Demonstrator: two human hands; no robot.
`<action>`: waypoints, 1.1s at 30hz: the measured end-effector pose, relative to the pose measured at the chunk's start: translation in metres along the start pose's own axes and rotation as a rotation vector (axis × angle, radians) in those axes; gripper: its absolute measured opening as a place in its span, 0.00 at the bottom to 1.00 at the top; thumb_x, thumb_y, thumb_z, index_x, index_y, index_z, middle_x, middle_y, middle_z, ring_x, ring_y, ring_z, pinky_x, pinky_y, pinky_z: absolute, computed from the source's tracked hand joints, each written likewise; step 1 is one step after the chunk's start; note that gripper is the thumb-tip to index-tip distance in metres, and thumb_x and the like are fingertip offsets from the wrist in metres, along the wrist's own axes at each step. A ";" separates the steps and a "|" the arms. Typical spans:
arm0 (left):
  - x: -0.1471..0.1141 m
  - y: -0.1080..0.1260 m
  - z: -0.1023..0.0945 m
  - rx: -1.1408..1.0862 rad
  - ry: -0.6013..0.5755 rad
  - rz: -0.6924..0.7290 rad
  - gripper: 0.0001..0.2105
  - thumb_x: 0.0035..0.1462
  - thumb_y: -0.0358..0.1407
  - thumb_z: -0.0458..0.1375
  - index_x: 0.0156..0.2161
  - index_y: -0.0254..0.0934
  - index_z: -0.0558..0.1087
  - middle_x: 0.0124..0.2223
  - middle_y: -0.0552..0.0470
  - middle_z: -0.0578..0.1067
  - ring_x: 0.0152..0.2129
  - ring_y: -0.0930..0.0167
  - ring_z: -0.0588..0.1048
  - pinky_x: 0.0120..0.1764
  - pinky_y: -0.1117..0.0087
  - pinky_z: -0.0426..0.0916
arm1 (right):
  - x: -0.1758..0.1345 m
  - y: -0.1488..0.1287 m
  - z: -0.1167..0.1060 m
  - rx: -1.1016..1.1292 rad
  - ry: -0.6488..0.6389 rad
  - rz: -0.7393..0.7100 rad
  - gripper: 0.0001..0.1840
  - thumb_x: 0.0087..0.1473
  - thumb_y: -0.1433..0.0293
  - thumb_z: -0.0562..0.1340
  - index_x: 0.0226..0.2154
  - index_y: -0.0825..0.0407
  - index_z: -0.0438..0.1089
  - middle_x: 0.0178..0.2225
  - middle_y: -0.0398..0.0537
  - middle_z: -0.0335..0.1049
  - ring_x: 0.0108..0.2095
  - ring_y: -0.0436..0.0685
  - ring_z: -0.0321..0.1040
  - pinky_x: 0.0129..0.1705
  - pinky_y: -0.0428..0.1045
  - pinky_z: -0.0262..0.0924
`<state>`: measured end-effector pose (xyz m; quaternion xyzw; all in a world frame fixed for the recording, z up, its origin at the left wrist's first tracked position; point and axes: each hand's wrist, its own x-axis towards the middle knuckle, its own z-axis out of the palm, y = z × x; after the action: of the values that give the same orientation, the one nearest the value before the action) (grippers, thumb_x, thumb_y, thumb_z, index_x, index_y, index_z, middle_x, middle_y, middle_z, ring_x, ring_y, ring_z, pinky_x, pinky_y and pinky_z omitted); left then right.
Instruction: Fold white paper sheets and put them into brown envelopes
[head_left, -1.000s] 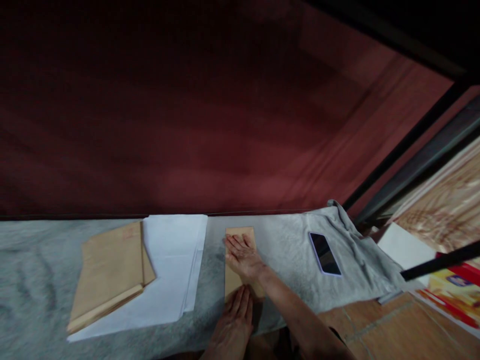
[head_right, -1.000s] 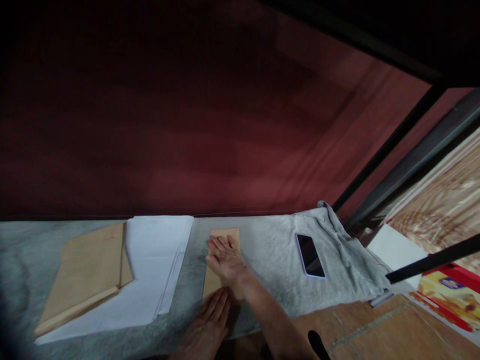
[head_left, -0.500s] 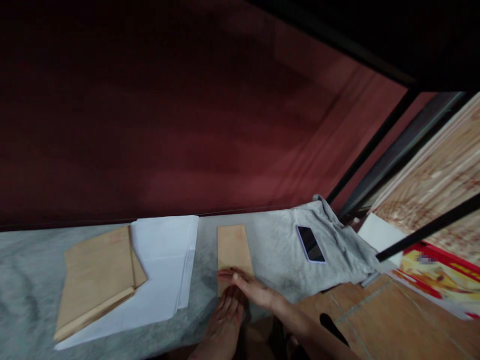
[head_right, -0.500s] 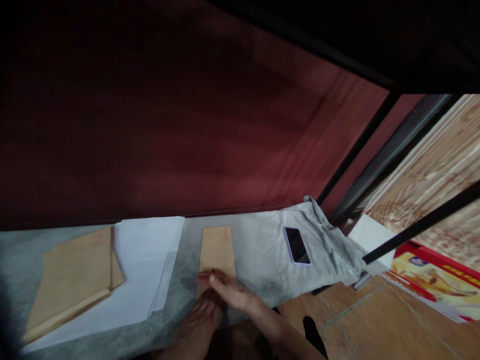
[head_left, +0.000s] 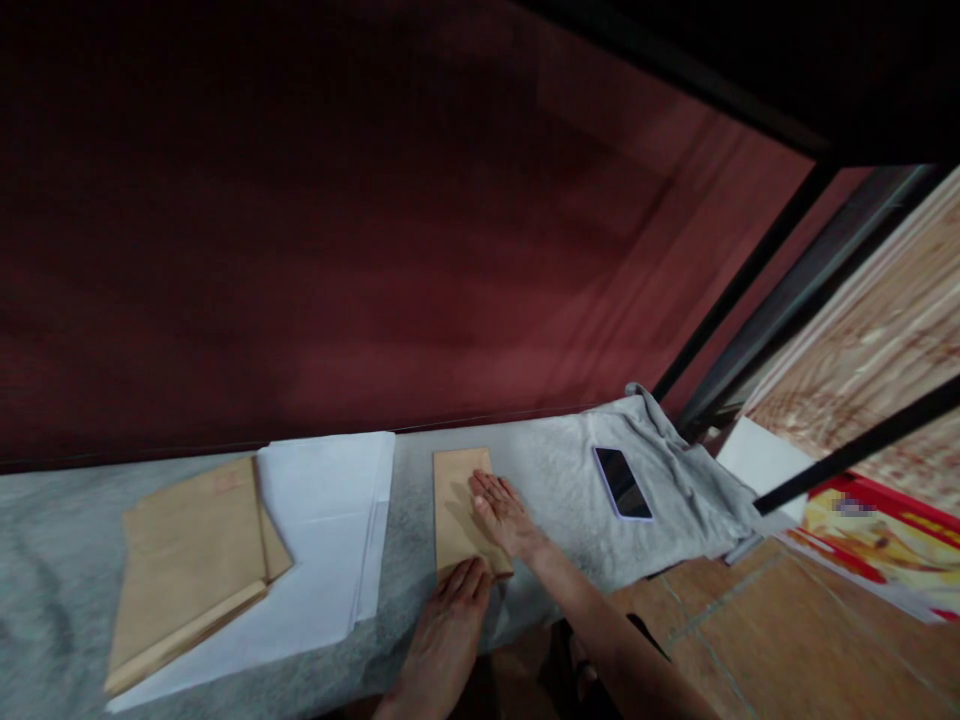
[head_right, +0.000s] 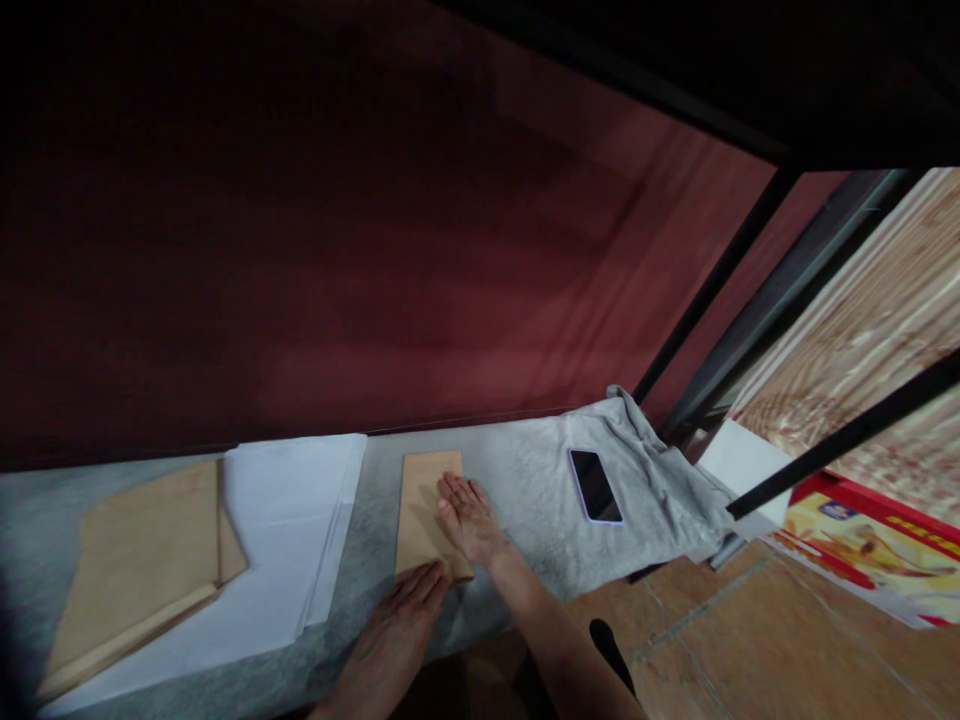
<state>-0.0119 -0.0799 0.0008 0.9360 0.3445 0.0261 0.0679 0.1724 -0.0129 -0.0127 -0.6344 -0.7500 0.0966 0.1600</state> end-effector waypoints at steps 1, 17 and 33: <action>0.001 -0.001 0.000 -0.008 0.013 -0.005 0.32 0.52 0.15 0.44 0.59 0.34 0.71 0.62 0.42 0.72 0.58 0.62 0.72 0.59 0.57 0.69 | -0.009 0.000 -0.002 0.030 -0.018 -0.008 0.28 0.72 0.60 0.38 0.69 0.47 0.52 0.69 0.46 0.51 0.70 0.54 0.47 0.70 0.57 0.45; 0.016 -0.009 0.001 -0.080 0.156 -0.204 0.15 0.62 0.23 0.47 0.44 0.37 0.73 0.47 0.46 0.75 0.47 0.61 0.73 0.50 0.58 0.68 | -0.071 0.005 -0.001 0.088 -0.013 -0.140 0.28 0.69 0.62 0.53 0.68 0.49 0.54 0.69 0.49 0.53 0.68 0.56 0.51 0.70 0.59 0.45; 0.022 -0.024 0.003 -0.846 0.364 -0.665 0.40 0.48 0.28 0.60 0.67 0.35 0.54 0.46 0.46 0.77 0.46 0.59 0.77 0.50 0.57 0.72 | -0.073 0.000 -0.004 0.051 0.077 -0.163 0.27 0.67 0.66 0.56 0.66 0.50 0.58 0.67 0.51 0.58 0.67 0.58 0.54 0.69 0.62 0.48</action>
<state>-0.0100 -0.0475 -0.0052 0.6489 0.5864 0.2999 0.3810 0.1841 -0.0846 -0.0172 -0.5703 -0.7897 0.0781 0.2122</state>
